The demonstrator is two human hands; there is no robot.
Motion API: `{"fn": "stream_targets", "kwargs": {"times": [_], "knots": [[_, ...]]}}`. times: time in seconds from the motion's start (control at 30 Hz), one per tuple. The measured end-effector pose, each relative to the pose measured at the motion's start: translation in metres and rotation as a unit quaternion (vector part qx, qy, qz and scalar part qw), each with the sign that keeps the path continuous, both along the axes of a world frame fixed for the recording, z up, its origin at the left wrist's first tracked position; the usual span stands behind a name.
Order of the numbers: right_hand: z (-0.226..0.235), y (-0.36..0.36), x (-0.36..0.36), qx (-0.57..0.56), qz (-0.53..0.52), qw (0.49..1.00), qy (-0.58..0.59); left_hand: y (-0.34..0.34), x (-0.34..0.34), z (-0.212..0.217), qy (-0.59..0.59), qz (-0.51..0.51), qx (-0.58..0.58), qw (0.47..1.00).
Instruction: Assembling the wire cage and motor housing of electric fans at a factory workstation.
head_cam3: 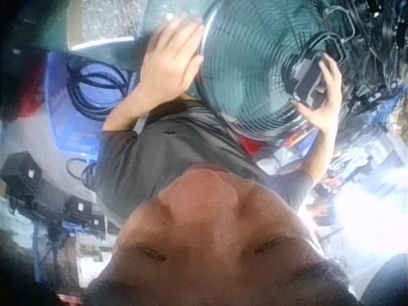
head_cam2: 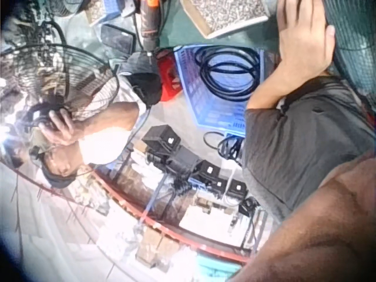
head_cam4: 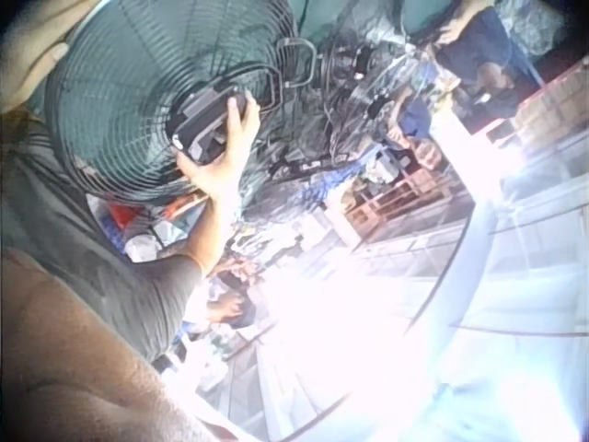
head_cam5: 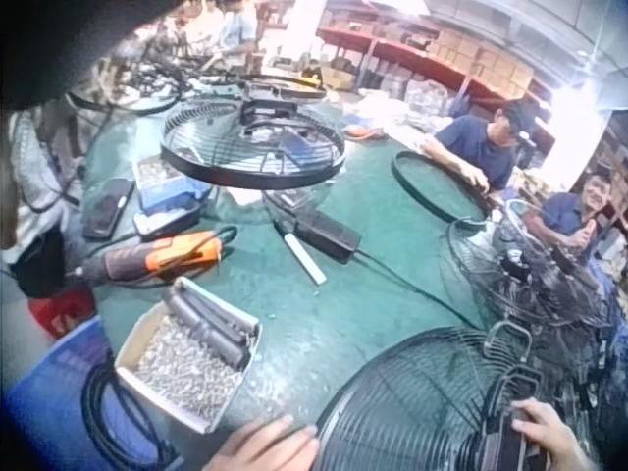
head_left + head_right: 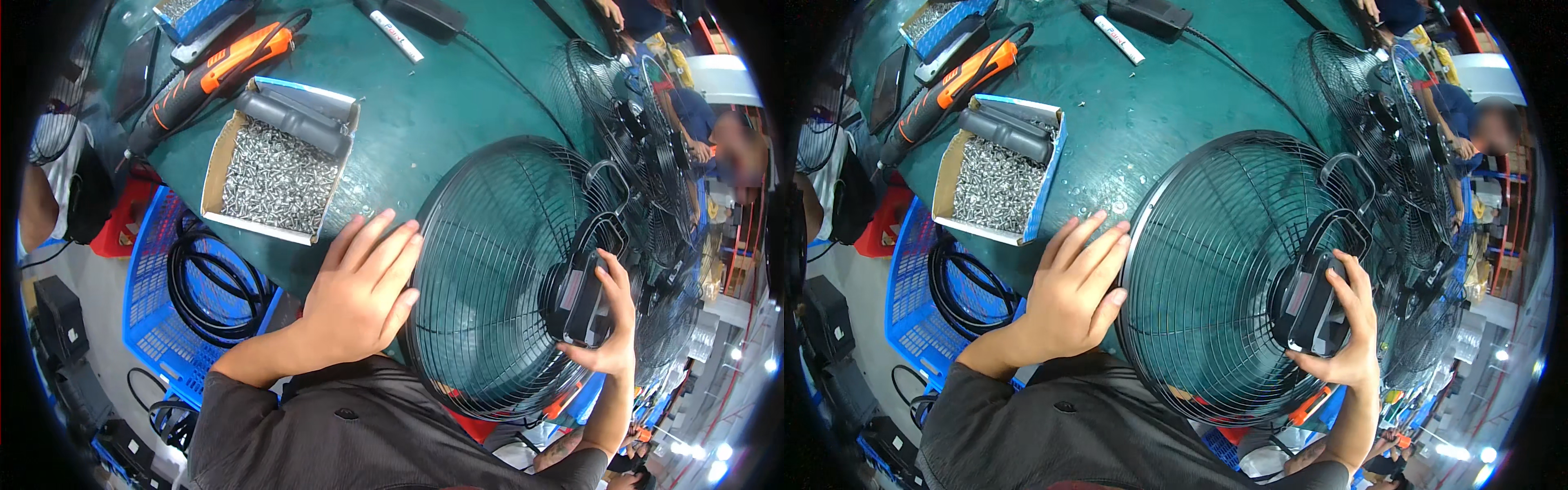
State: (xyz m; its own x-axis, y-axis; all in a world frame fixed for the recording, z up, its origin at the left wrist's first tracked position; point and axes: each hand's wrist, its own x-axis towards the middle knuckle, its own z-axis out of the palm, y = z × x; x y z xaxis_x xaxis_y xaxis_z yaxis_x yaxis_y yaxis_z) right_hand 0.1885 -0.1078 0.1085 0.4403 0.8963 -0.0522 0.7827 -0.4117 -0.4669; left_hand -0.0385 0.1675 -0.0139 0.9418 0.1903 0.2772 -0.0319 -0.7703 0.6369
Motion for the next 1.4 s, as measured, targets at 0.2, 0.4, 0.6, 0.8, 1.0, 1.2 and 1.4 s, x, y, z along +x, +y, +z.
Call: {"fn": "stream_targets", "kwargs": {"times": [0.2,0.4,0.6,0.8,1.0,1.2,1.4], "knots": [[-0.014,-0.008,0.009,-0.007,0.022,0.999,-0.046,-0.002,0.003,-0.005,-0.009,-0.007,0.012,1.0],[-0.014,-0.009,0.01,-0.011,0.032,0.999,-0.041,-0.002,0.006,-0.006,-0.023,-0.012,0.025,0.999],[-0.012,-0.009,0.008,-0.022,0.013,0.999,-0.027,-0.005,0.007,-0.006,-0.019,-0.011,0.029,0.999],[-0.022,-0.063,-0.001,0.126,-0.139,0.982,-0.032,-0.006,0.006,0.0,-0.041,0.008,0.032,0.999],[-0.089,-0.163,-0.055,0.326,-0.511,0.787,0.117,-0.009,-0.004,0.011,-0.023,0.024,-0.04,0.999],[-0.119,-0.181,-0.082,0.421,-0.512,0.733,0.152,-0.024,0.005,0.009,-0.048,-0.041,-0.268,0.961],[-0.115,-0.149,-0.101,0.422,-0.534,0.715,0.159,-0.059,0.023,-0.003,-0.095,0.066,-0.254,0.96]]}}
